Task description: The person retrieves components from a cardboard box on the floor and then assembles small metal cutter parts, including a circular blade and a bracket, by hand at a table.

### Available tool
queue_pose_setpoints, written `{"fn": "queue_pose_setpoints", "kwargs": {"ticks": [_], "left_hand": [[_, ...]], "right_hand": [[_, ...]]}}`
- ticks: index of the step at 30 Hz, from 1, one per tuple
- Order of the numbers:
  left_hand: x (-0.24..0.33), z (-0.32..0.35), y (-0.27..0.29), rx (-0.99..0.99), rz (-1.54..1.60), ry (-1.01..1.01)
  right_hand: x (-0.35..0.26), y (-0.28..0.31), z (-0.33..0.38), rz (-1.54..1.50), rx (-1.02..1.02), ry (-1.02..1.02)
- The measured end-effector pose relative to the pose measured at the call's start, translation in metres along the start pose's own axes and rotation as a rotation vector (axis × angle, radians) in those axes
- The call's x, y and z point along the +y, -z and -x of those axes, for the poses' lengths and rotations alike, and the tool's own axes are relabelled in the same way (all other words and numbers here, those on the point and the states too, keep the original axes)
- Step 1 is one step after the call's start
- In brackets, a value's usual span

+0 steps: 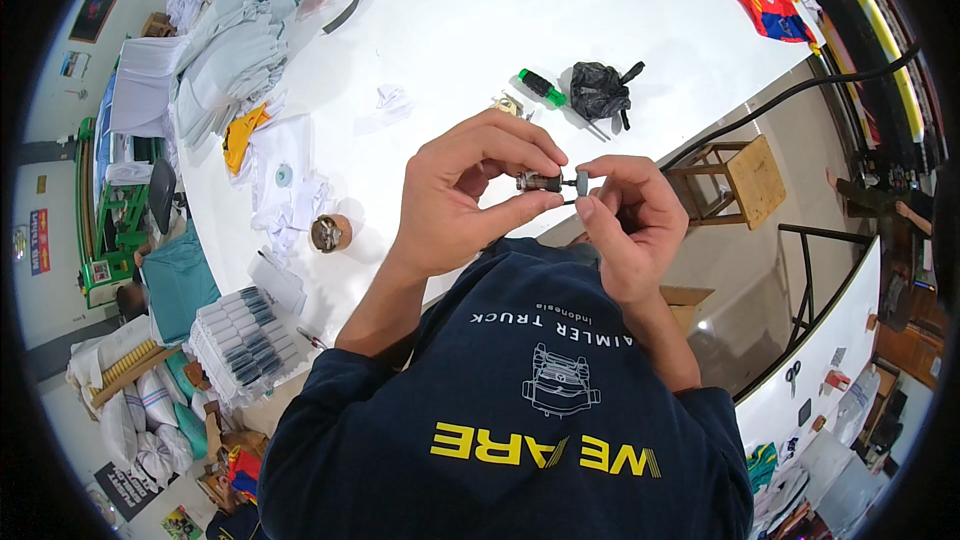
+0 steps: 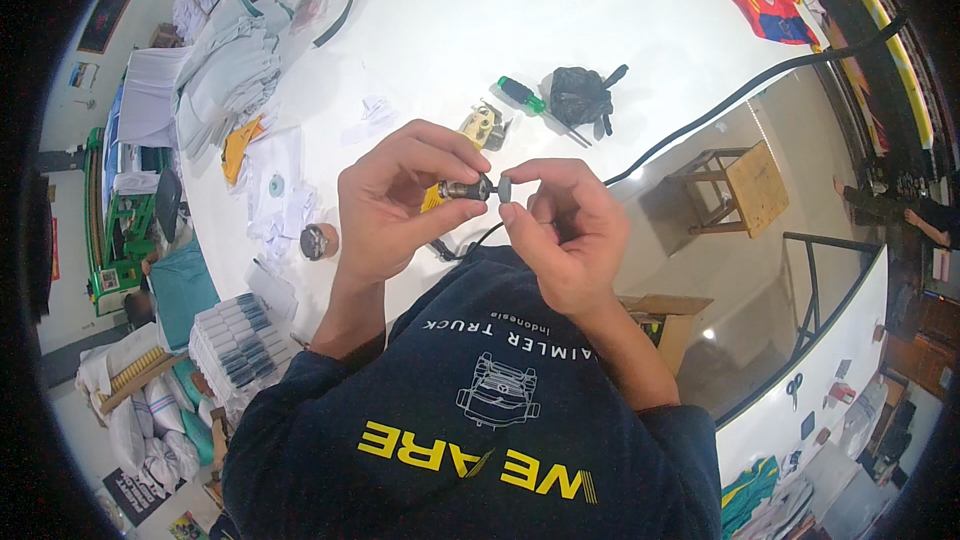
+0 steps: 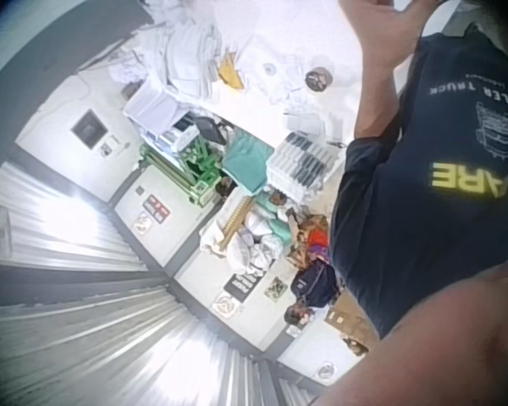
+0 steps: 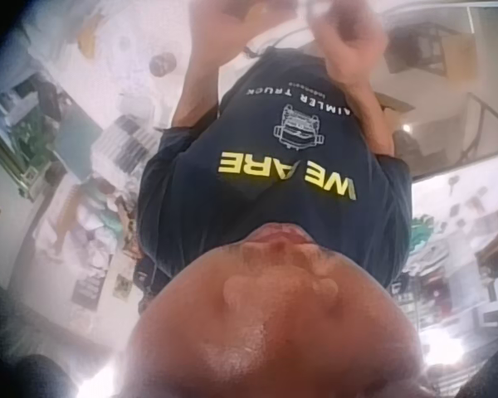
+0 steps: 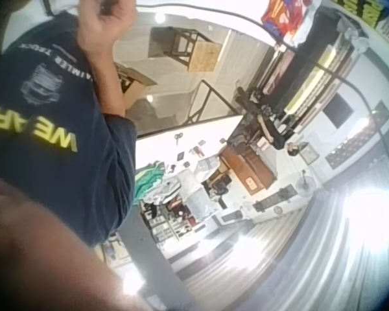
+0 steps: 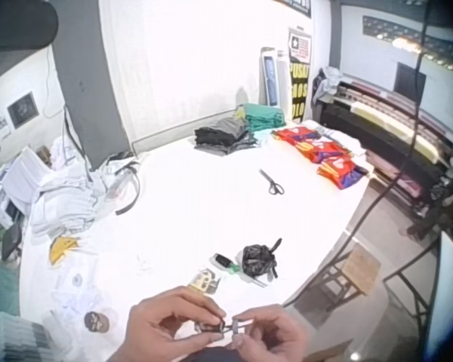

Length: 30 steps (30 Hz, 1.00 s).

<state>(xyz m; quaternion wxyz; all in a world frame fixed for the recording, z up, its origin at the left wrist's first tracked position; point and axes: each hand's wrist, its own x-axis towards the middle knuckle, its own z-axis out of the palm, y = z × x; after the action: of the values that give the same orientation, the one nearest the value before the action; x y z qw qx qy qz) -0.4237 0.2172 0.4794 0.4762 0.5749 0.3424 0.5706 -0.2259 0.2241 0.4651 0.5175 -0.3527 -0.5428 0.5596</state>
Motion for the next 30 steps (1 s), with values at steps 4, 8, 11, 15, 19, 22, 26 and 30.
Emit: {"fn": "queue_pose_setpoints", "kwargs": {"ticks": [4,8,11,15,19,22,26,30], "left_hand": [[-0.0007,0.0008,-0.0011,0.028,0.016,-0.003],[0.0000,0.0016,0.0002,0.003,0.004,0.003],[-0.0005,0.0021,-0.0006,0.009,0.025,0.013],[-0.0013,0.0024,-0.0014,0.008,0.055,0.020],[-0.0021,0.0020,-0.0021,0.004,0.061,0.028],[-0.0014,0.0015,-0.0009,0.003,0.099,0.066],[-0.0043,0.0032,0.0002,0.034,0.199,0.104],[-0.0052,0.0025,-0.0005,0.009,0.280,0.131]], "right_hand": [[-0.0023,-0.0009,-0.0002,-0.058,0.014,-0.021],[-0.0002,0.0006,0.0019,-0.033,0.018,-0.020],[0.0003,0.0009,0.0028,-0.013,0.022,-0.010],[-0.0011,0.0016,0.0036,0.042,0.013,0.048],[0.0010,0.0000,0.0057,0.026,0.034,0.170],[-0.0001,0.0010,0.0077,0.028,0.062,0.194],[0.0014,0.0041,0.0034,-0.101,0.055,0.095],[0.0021,0.0061,0.0005,-0.566,0.026,-0.278]]}}
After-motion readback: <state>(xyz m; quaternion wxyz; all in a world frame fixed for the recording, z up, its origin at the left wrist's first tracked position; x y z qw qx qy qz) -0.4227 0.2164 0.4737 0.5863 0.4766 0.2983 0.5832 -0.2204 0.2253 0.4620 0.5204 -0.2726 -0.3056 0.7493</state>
